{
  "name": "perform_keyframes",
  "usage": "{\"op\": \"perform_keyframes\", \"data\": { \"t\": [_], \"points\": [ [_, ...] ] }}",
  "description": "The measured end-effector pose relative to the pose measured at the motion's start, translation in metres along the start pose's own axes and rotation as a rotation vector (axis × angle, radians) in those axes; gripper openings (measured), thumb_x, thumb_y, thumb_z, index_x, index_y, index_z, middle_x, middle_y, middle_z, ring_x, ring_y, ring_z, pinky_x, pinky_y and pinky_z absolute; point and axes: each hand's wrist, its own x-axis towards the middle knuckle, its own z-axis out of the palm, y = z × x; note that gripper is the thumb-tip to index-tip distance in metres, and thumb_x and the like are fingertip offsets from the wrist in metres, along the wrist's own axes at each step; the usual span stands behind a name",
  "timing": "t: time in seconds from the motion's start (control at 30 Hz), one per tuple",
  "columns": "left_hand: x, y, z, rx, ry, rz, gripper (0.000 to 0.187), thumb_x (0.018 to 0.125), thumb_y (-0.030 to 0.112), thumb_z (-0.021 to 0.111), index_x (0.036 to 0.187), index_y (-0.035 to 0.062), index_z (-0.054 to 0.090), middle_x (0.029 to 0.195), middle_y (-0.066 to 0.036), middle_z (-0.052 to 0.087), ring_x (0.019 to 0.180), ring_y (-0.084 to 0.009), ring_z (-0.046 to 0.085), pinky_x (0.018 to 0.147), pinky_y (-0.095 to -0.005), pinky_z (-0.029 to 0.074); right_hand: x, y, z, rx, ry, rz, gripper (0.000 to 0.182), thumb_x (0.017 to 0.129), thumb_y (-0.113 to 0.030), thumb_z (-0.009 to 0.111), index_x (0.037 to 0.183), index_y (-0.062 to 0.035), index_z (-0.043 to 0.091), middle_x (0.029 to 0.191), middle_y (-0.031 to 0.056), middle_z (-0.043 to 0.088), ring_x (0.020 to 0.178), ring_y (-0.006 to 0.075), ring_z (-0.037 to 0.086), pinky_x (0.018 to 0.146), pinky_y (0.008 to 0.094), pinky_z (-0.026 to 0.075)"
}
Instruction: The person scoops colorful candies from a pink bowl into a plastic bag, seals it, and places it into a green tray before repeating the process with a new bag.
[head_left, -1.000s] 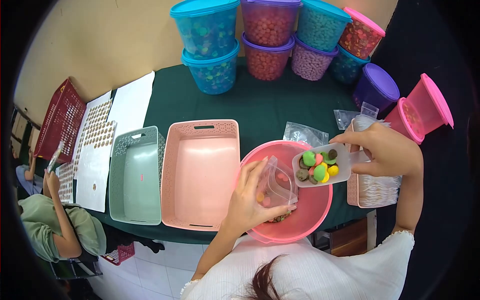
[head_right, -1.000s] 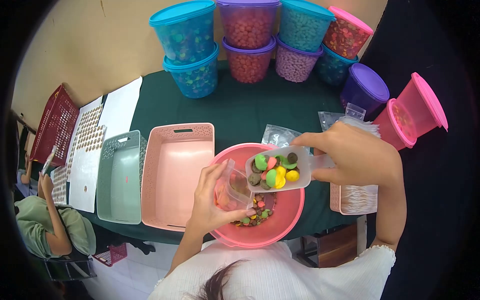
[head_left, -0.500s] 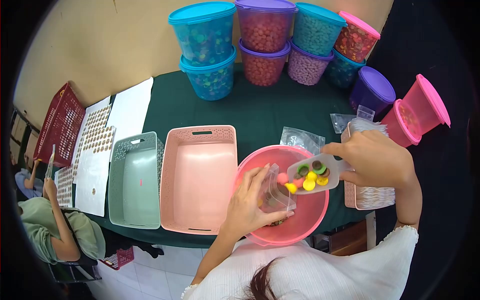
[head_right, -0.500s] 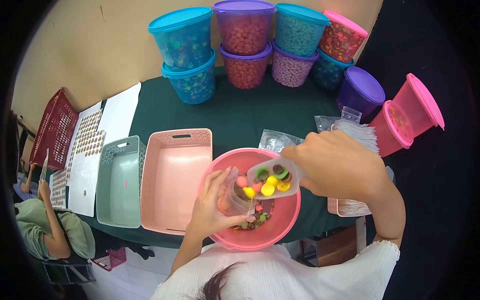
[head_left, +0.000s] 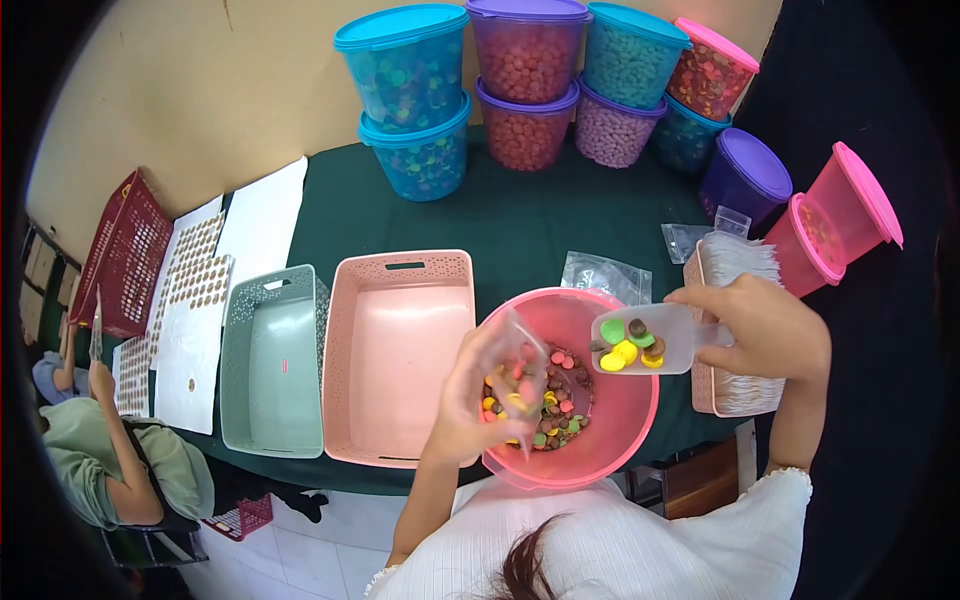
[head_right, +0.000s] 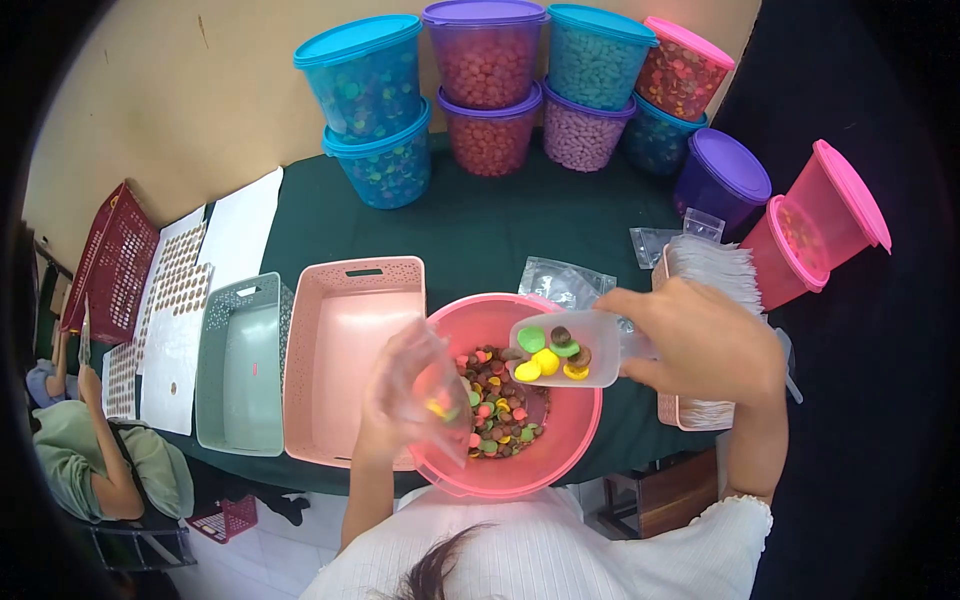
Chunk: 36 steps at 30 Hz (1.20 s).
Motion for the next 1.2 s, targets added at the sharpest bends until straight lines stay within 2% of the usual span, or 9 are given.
{"op": "perform_keyframes", "data": {
  "t": [0.03, 0.07, 0.17, 0.57, 0.63, 0.7, 0.9, 0.97, 1.2],
  "points": [
    [-0.001, -0.002, -0.002, -0.367, 0.076, -0.067, 0.088, 0.065, 0.044, 0.066, 0.129, -0.0001, 0.024, 0.127, -0.018, 0.032, 0.115, -0.0282, 0.036, 0.095, -0.0424, 0.030, 0.002, 0.002, 0.009, 0.042, -0.039, 0.020, 0.037, 0.063, -0.012, 0.063, 0.098, -0.0051, 0.054, 0.064, 0.0179, 0.057, 0.064, 0.0344, 0.057, 0.060, 0.0415, 0.044],
    [0.000, -0.001, -0.005, -0.364, 0.084, -0.066, 0.088, 0.065, 0.044, 0.066, 0.129, -0.0001, 0.024, 0.127, -0.018, 0.032, 0.115, -0.0282, 0.036, 0.095, -0.0424, 0.030, 0.005, 0.003, 0.019, 0.083, -0.079, 0.036, 0.036, 0.063, -0.012, 0.063, 0.097, -0.0051, 0.054, 0.064, 0.0177, 0.056, 0.064, 0.0346, 0.056, 0.060, 0.0420, 0.044],
    [0.008, -0.009, -0.016, -0.752, -0.021, 0.061, 0.086, 0.075, 0.064, 0.025, 0.131, -0.0007, 0.015, 0.135, -0.023, 0.015, 0.123, -0.0361, 0.022, 0.101, -0.0436, 0.018, 0.023, -0.001, 0.062, 0.000, -0.186, -0.034, 0.034, 0.064, -0.013, 0.061, 0.095, -0.0041, 0.052, 0.066, 0.0152, 0.058, 0.066, 0.0322, 0.058, 0.059, 0.0408, 0.045],
    [0.007, 0.025, -0.017, -1.189, 0.134, 0.005, 0.084, 0.077, 0.064, 0.028, 0.130, 0.0004, 0.017, 0.129, -0.023, 0.027, 0.116, -0.0378, 0.034, 0.094, -0.0488, 0.032, 0.042, -0.009, 0.117, 0.109, -0.266, -0.135, 0.038, 0.067, -0.012, 0.059, 0.104, -0.0050, 0.050, 0.076, 0.0152, 0.059, 0.074, 0.0303, 0.058, 0.066, 0.0403, 0.045],
    [0.002, 0.028, -0.014, -1.249, 0.161, -0.019, 0.078, 0.079, 0.060, 0.029, 0.129, 0.0008, 0.020, 0.127, -0.024, 0.030, 0.113, -0.0397, 0.036, 0.093, -0.0519, 0.033, 0.038, -0.004, 0.129, 0.098, 0.038, -0.266, 0.035, 0.070, -0.012, 0.057, 0.103, -0.0031, 0.050, 0.086, 0.0180, 0.057, 0.082, 0.0291, 0.056, 0.071, 0.0389, 0.044],
    [-0.005, 0.024, -0.015, -1.412, -0.088, -0.059, 0.079, 0.079, 0.061, 0.029, 0.128, -0.0005, 0.022, 0.124, -0.023, 0.034, 0.112, -0.0380, 0.039, 0.092, -0.0508, 0.035, 0.036, -0.007, 0.127, 0.228, 0.127, -0.226, 0.034, 0.072, -0.012, 0.056, 0.104, -0.0023, 0.050, 0.092, 0.0186, 0.055, 0.085, 0.0296, 0.055, 0.073, 0.0381, 0.044],
    [-0.022, 0.027, 0.012, -0.892, 0.097, -0.306, 0.078, 0.081, 0.060, 0.023, 0.124, -0.0052, 0.028, 0.121, -0.022, 0.040, 0.107, -0.0304, 0.046, 0.090, -0.0407, 0.038, 0.028, -0.033, 0.127, 0.820, 0.200, -0.189, 0.028, 0.085, -0.019, 0.045, 0.107, -0.0006, 0.047, 0.096, 0.0124, 0.054, 0.082, 0.0208, 0.057, 0.073, 0.0306, 0.045],
    [-0.029, 0.026, 0.020, -0.721, 0.076, -0.351, 0.071, 0.086, 0.054, 0.022, 0.120, -0.0076, 0.035, 0.116, -0.020, 0.046, 0.102, -0.0241, 0.049, 0.089, -0.0349, 0.038, 0.018, -0.053, 0.128, 1.429, 0.164, -0.080, 0.029, 0.089, -0.023, 0.039, 0.107, -0.0013, 0.047, 0.090, 0.0083, 0.055, 0.082, 0.0134, 0.055, 0.072, 0.0265, 0.044],
    [-0.039, 0.007, 0.039, -0.210, 0.279, -0.319, 0.038, 0.089, 0.031, 0.039, 0.102, -0.0008, 0.055, 0.084, -0.003, 0.058, 0.071, -0.0060, 0.051, 0.063, -0.0191, 0.042, 0.006, -0.062, 0.157, 1.504, 0.520, -0.057, 0.026, 0.089, -0.020, 0.042, 0.099, 0.0008, 0.052, 0.090, 0.0035, 0.056, 0.081, 0.0078, 0.052, 0.069, 0.0213, 0.043]
  ]
}}
